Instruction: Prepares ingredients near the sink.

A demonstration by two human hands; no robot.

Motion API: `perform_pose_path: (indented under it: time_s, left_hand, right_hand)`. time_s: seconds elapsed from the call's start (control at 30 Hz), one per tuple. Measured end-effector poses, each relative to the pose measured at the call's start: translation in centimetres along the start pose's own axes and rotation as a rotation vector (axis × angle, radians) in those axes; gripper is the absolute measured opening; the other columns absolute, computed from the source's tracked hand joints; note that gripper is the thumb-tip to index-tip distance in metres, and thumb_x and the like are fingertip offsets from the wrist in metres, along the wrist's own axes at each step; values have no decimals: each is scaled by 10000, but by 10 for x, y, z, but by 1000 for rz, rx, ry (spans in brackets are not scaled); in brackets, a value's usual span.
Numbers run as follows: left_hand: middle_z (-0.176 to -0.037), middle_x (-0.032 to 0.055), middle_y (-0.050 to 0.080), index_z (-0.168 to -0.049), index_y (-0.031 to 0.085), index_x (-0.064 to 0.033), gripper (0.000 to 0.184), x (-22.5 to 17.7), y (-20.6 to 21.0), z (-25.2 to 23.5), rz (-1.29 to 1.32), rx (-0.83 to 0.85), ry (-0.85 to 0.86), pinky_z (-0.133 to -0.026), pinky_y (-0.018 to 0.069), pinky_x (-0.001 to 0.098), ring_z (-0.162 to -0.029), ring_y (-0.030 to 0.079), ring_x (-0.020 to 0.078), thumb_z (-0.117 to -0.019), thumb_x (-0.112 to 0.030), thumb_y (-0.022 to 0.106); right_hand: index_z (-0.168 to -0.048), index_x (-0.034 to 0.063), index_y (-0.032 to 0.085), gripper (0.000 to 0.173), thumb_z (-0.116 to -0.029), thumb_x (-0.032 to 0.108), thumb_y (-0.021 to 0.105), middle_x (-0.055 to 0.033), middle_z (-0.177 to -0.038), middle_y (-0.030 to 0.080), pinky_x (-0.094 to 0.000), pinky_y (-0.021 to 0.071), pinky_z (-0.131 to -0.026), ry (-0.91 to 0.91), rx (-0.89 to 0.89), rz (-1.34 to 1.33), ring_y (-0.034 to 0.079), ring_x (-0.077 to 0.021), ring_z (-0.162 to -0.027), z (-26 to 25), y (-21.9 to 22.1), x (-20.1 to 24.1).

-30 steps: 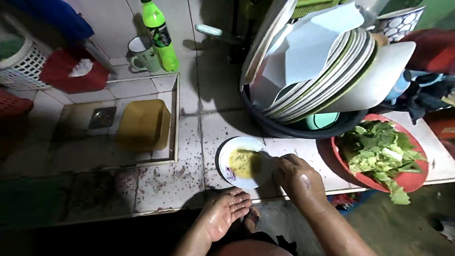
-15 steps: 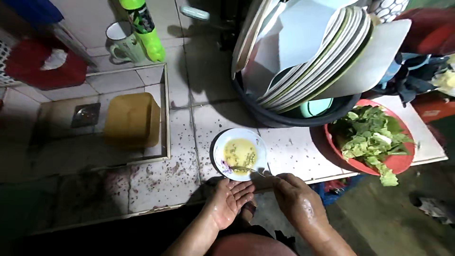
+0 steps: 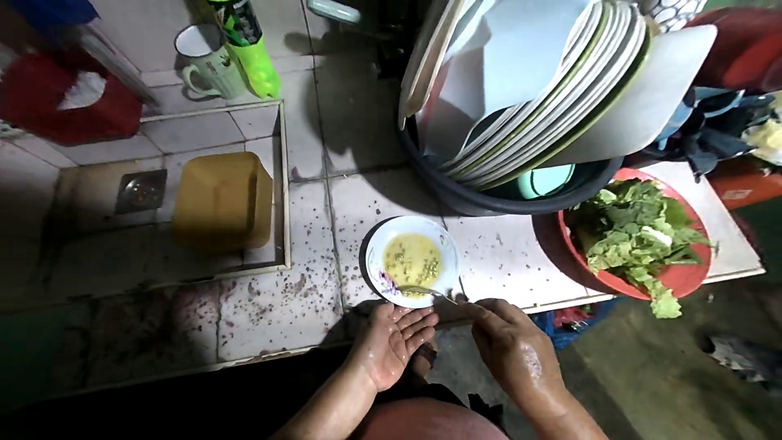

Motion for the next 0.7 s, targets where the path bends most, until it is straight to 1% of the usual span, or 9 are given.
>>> perform_pose_path:
  time_s: [0.17,0.3,0.5,0.57,0.63,0.7]
  left_hand:
    - [-1173,195,704,-1288,547,30,448,5,-1,1,-7,1,42,-916,578,369,-1029,722,266,-1135,-267,249]
    - [-1218,203,691,-1303,541,35,425,9,0,3,-37,13,80,-940,568,372,-1067,712,267,-1131,-230,258]
    - [-1168,188,708,-1284,548,37,437,20,0,11,-75,4,122,-930,572,372,-1039,719,257,-1134,-234,240]
    - [-1167,184,710,-1278,558,28,441,25,-2,13,-73,15,123,-940,570,375,-1053,716,259,-1134,-241,240]
    - [-1187,188,705,-1286,550,28,447,32,-5,14,-63,19,117,-951,570,377,-1070,714,263,-1135,-248,232]
    - [-1178,187,710,-1271,545,31,449,39,-8,15,-47,13,115,-934,579,369,-1056,721,257,-1135,-243,217]
  right_hand:
    - [-1072,128,807,306,-861,58,597,-88,-1000,745,-409,605,-668,-20,38,-8,727,-265,-836,0,1,-4]
    - [-1069,125,805,301,-864,45,599,-85,-1008,746,-421,606,-666,-46,59,-18,728,-275,-842,0,1,-8]
    - [-1054,125,806,293,-877,73,578,-83,-994,750,-424,603,-645,-88,82,-33,727,-270,-816,2,-3,-15]
    - [-1047,133,807,289,-879,82,577,-80,-983,750,-416,602,-643,-107,88,-51,728,-260,-810,5,-5,-16]
    - [-1036,150,807,283,-886,105,572,-58,-975,751,-393,607,-655,-118,101,-62,730,-239,-819,8,-5,-19]
    - [-1036,141,809,283,-880,105,576,-57,-978,754,-394,615,-677,-130,117,-87,736,-239,-840,13,-6,-21]
Point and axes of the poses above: each hand's wrist, its own z-axis away from the middle knuckle, its own y-axis out of the palm, x = y × z, the point moved 6 cm from there along -z, towards the middle knuckle
